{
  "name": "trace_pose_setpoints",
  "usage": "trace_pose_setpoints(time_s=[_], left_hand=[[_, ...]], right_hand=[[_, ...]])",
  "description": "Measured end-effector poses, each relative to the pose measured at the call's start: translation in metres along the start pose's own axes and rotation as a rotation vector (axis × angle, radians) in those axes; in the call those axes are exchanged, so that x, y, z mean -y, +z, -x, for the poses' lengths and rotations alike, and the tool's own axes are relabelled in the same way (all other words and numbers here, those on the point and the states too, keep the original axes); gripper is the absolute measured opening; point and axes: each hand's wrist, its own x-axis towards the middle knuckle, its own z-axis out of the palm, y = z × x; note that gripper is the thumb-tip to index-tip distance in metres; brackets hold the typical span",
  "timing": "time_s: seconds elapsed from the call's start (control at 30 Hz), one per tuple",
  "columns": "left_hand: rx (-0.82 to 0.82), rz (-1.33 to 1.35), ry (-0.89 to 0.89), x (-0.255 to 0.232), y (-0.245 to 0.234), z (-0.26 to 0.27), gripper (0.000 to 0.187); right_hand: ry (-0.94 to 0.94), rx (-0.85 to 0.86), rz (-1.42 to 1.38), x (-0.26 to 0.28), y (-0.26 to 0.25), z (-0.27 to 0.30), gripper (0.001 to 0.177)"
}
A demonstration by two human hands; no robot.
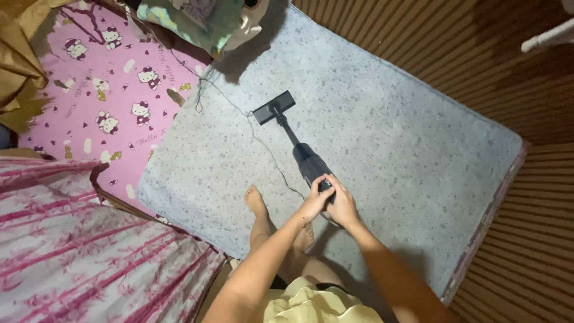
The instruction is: The person vacuums the surface of a mattress using a handheld vacuum cleaner, then detaches the vacuum nozzle by hand.
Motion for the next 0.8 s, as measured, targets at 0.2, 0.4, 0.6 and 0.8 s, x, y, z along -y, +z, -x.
trace_pose_setpoints(time_s=[0.2,0.4,0.6,0.8], left_hand=[[0.02,-0.045,-0.109,-0.109,-0.035,-0.017,0.076],[0.052,-0.018,-0.13,-0.125,-0.094,-0.063,0.087],[-0.056,-0.175,-0.207,-0.166,-0.143,-0.086,0.09],[-0.06,-0.119,-0.124,-0.181,-0.178,-0.1,0.087]], right_hand=[[0.046,-0.021,0.012,0.029,0.024,-0.072,0.074],[-0.033,-0.048,0.015,0.045,0.068,-0.135,0.077],[-0.164,-0.06,-0.032,0.039,0.115,-0.214,0.07],[-0.116,0.007,0.02,0.081,0.106,-0.261,0.075]])
